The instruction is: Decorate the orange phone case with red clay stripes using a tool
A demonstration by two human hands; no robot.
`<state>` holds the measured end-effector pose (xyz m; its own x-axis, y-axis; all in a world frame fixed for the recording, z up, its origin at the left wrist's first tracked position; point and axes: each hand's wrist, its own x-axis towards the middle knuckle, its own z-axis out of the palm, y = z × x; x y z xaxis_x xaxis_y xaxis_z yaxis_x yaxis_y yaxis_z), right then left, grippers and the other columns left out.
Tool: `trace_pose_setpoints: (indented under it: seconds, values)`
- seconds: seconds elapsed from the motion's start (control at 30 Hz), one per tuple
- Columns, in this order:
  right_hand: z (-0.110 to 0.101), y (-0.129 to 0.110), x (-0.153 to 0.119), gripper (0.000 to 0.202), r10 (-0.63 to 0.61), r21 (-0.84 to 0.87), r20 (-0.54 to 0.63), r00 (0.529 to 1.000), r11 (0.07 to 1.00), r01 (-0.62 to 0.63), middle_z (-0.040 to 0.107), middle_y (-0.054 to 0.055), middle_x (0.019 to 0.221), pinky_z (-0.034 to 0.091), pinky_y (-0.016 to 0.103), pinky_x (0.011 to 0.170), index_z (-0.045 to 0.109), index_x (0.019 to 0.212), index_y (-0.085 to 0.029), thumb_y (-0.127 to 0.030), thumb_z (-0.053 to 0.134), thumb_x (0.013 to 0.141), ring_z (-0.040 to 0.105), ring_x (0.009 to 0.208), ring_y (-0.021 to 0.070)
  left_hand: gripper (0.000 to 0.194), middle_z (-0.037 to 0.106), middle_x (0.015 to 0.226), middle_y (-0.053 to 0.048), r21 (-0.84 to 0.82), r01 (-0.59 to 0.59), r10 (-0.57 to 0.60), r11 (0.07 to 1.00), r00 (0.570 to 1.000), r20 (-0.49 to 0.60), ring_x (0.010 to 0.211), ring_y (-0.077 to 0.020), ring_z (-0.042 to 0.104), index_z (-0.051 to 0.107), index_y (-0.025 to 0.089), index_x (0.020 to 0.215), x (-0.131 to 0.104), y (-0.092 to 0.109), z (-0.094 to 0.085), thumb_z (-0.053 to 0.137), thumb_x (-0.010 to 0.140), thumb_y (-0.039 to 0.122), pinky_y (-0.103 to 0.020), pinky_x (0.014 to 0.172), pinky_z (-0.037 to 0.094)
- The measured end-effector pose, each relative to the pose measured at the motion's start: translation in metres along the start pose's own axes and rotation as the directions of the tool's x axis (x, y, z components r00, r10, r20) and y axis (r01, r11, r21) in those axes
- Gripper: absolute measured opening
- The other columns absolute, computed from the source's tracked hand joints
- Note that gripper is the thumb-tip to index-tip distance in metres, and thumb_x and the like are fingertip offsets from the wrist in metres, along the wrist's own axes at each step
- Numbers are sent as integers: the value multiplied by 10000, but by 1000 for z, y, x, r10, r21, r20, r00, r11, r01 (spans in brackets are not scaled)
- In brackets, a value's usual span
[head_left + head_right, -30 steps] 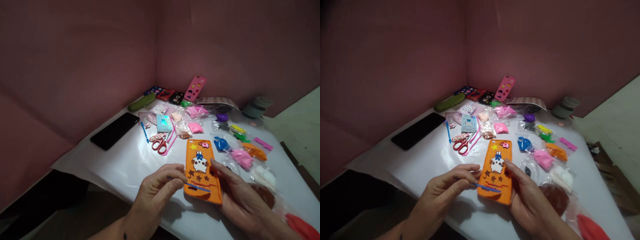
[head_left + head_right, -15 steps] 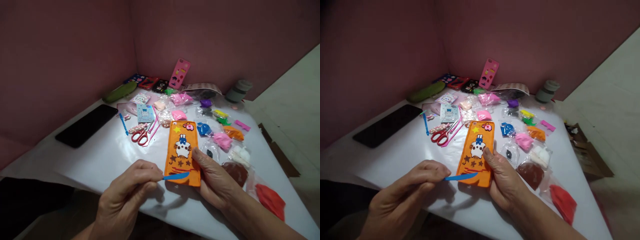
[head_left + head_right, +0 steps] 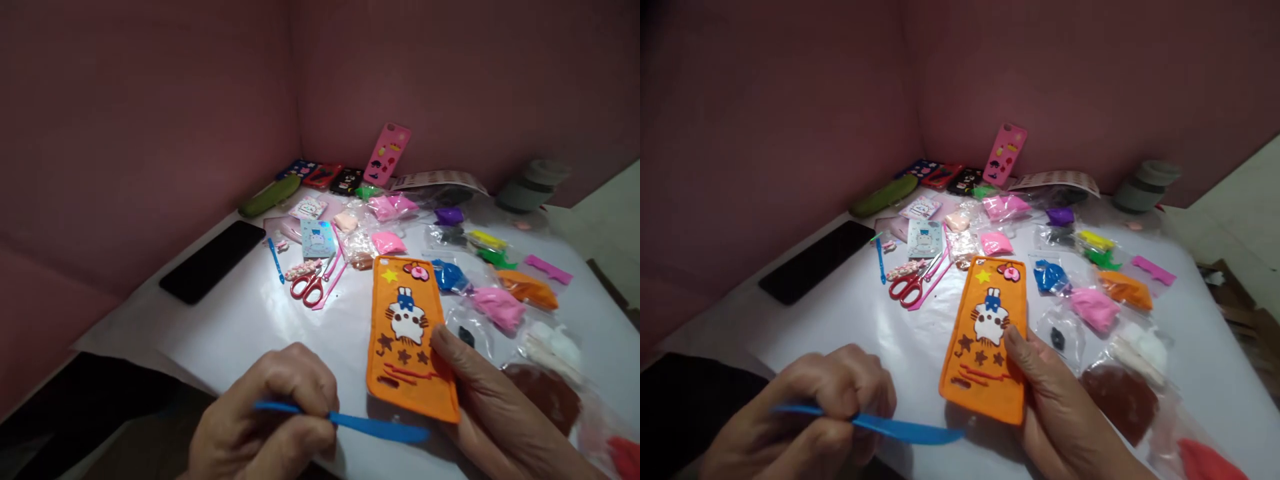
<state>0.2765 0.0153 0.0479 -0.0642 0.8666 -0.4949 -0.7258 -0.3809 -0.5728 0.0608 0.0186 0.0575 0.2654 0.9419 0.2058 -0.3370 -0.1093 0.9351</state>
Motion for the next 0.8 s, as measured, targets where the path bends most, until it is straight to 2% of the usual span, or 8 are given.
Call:
trace_pose_setpoints:
  seconds: [0.07,0.1,0.23,0.37,0.47,0.57,0.67,0.8]
  values:
    - [-1,0,-1,279,5,1,18,1000,1000,-5,779,70,880,644,485,801,706,998,-201,-383,810,813,769,862,312,79,600,774,5,-171,155,-149,973,988,51,681,-99,589,706,252,855,7,-1,-3,713,915,302,-156,576,489]
    - [-1,0,-1,279,19,7,11,1000,1000,-19,778,65,853,649,483,780,707,967,-201,-363,837,781,772,831,313,72,589,773,9,-245,198,-187,949,980,70,653,-76,584,726,247,848,10,-3,-3,725,906,288,-132,562,477]
    - [3,-3,-2,367,67,50,-56,996,997,-64,783,73,822,652,475,768,711,893,-187,-294,942,629,774,823,326,58,546,774,12,-380,294,-271,877,956,114,602,-33,581,797,211,819,18,-6,-2,782,854,256,-99,556,476]
    - [2,-5,-1,502,58,39,-29,998,998,-57,791,97,846,622,500,857,719,1022,-165,-259,969,596,765,904,341,77,570,821,-2,-355,291,-263,888,956,127,620,-32,600,813,198,827,17,-8,-2,784,850,265,-110,606,503]
    - [-5,-3,-2,567,69,18,-58,996,998,-68,793,106,855,602,540,878,696,1152,-164,-335,936,667,759,928,353,76,623,848,-12,-321,284,-263,904,959,109,609,-29,634,814,195,865,17,-9,-2,770,865,257,-102,621,509]
    - [-10,-1,-2,578,64,18,-17,998,998,-64,792,132,925,578,586,897,673,1227,-179,-366,894,727,738,993,381,60,670,827,-16,-334,324,-305,885,946,108,611,-56,676,809,206,880,16,-10,-1,760,873,239,-108,603,524]
    - [-8,0,1,644,55,41,36,998,998,-57,781,153,1002,562,613,908,665,1245,-183,-381,915,686,709,1052,413,75,690,827,-8,-306,313,-297,899,950,99,609,-72,691,801,231,853,13,-13,-2,743,876,190,-124,587,530]
    - [-4,1,4,615,9,36,66,998,999,-12,781,139,997,564,600,913,680,1198,-189,-380,928,668,717,1031,401,112,662,778,14,-138,213,-215,967,977,1,646,-67,645,777,233,808,12,-18,-6,753,839,128,-120,602,498]
